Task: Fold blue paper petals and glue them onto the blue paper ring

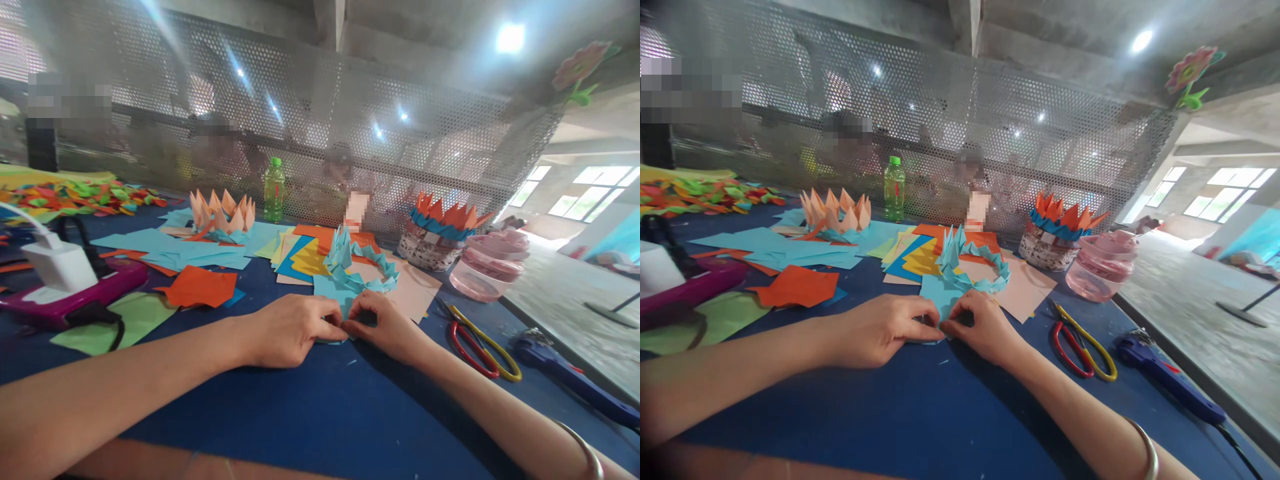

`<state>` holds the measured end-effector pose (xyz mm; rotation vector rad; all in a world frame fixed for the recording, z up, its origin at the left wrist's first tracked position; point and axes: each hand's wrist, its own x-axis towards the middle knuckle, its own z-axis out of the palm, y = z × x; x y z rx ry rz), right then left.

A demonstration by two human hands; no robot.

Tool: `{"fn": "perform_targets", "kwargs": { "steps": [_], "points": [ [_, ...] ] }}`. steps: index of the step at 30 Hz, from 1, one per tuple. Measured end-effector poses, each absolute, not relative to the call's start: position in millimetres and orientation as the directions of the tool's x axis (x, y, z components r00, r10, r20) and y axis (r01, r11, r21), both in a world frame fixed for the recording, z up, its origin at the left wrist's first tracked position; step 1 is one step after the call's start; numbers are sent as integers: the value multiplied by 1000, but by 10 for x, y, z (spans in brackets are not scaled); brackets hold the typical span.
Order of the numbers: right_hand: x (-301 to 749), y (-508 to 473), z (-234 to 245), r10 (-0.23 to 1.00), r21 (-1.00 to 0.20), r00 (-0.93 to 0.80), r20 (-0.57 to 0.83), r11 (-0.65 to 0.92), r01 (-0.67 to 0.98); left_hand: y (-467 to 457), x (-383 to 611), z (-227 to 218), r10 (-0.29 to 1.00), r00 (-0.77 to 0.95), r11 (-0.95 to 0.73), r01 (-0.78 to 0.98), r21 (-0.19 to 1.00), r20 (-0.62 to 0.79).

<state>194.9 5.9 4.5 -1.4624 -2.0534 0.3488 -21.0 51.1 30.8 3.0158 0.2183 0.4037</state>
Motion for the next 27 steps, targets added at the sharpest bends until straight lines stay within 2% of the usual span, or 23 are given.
{"fn": "perform_targets", "kwargs": {
  "steps": [10, 18, 27],
  "points": [
    [1948, 59, 52, 929, -526, -218, 299, 351, 775, 498, -219, 321, 119, 965, -992, 103, 79, 232],
    [1986, 50, 70, 946, -523, -142, 292, 282, 804, 479, -218, 347, 122, 971, -991, 109, 74, 206],
    [2010, 59, 68, 924, -469, -191, 331, 337, 817, 500, -227, 341, 115, 969, -991, 96, 95, 220]
  ]
}}
